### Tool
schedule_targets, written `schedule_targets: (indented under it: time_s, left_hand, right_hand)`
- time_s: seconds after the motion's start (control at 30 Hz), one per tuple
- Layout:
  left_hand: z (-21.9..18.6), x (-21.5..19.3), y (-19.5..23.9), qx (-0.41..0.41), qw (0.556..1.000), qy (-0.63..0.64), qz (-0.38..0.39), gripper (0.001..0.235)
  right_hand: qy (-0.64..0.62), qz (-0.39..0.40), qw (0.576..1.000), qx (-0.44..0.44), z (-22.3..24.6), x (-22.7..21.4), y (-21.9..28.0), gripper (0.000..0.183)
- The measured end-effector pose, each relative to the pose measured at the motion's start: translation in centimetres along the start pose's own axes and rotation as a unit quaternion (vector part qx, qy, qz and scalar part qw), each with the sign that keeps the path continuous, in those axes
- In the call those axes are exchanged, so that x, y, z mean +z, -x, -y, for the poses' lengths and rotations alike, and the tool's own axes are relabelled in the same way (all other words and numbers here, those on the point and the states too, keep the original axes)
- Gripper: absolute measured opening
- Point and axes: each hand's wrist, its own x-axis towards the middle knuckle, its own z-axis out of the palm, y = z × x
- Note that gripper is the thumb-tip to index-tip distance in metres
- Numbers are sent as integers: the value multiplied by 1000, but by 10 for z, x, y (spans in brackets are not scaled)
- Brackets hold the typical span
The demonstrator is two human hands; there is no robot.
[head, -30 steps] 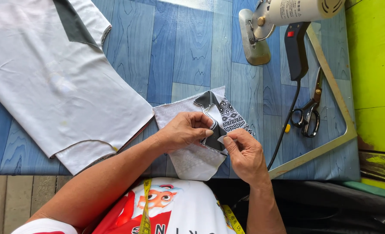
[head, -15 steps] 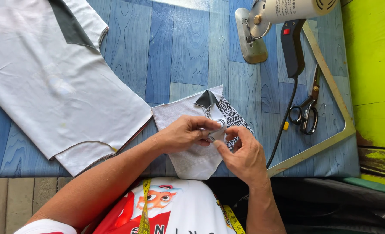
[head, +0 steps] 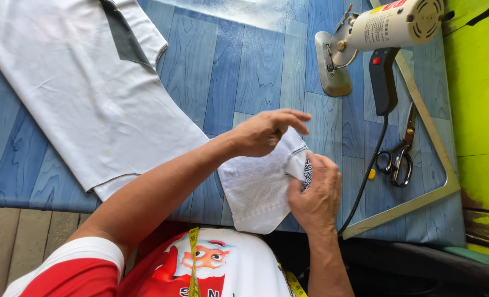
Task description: Measuring, marking, and cutting fabric patterns using a ruler, chalk, and an electric rotary cutter
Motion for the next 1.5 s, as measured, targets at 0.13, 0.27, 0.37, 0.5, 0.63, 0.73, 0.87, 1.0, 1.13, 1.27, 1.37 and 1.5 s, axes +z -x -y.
schedule_targets:
  time_s: [0.13, 0.27, 0.37, 0.5, 0.63, 0.73, 0.87, 1.0, 1.13, 1.27, 1.37, 1.5]
  left_hand:
    - [-12, -26, 19, 2, 996, -79, -27, 34]
    - [-7, -30, 66, 19, 977, -211, 10, 24]
    - [-7, -49, 115, 6, 969, -247, 21, 17]
    - [0, -102, 191, -41, 942, -319, -94, 25]
    - [24, -106, 256, -164, 875, -439, -120, 49]
    - [6, -71, 256, -212, 857, -451, -131, 74]
    - [4, -48, 237, -240, 847, -454, -140, 76]
    - [-50, -37, 192, -364, 863, -349, -40, 89]
    - [-115, -59, 157, -425, 865, -213, 161, 80]
    - [-30, -122, 147, -337, 908, -241, 59, 52]
    - [50, -206, 141, -336, 848, -411, -7, 40]
    - [141, -301, 147, -335, 823, -450, -85, 49]
  right_hand:
    - [49, -20, 998, 37, -26, -4, 7, 66]
    - [14, 27, 999, 36, -7, -17, 3, 57]
    - [75, 13, 997, 5, -15, -6, 4, 78]
    - [104, 88, 989, 65, -25, -7, 0, 70]
    - [-13, 154, 983, 100, -19, -1, -8, 34]
    - [-89, 171, 953, 233, -11, -13, -33, 30]
    - [-117, 108, 952, 261, -23, -24, -49, 35]
    - [-94, 162, 939, 287, -9, -29, -57, 54]
    - [-120, 103, 942, 295, -6, -39, -48, 41]
    - [-267, -24, 926, 266, -68, -11, -16, 31]
    - [-152, -59, 950, 265, -73, 1, -2, 34]
    - [-157, -54, 929, 330, -76, 26, 12, 34]
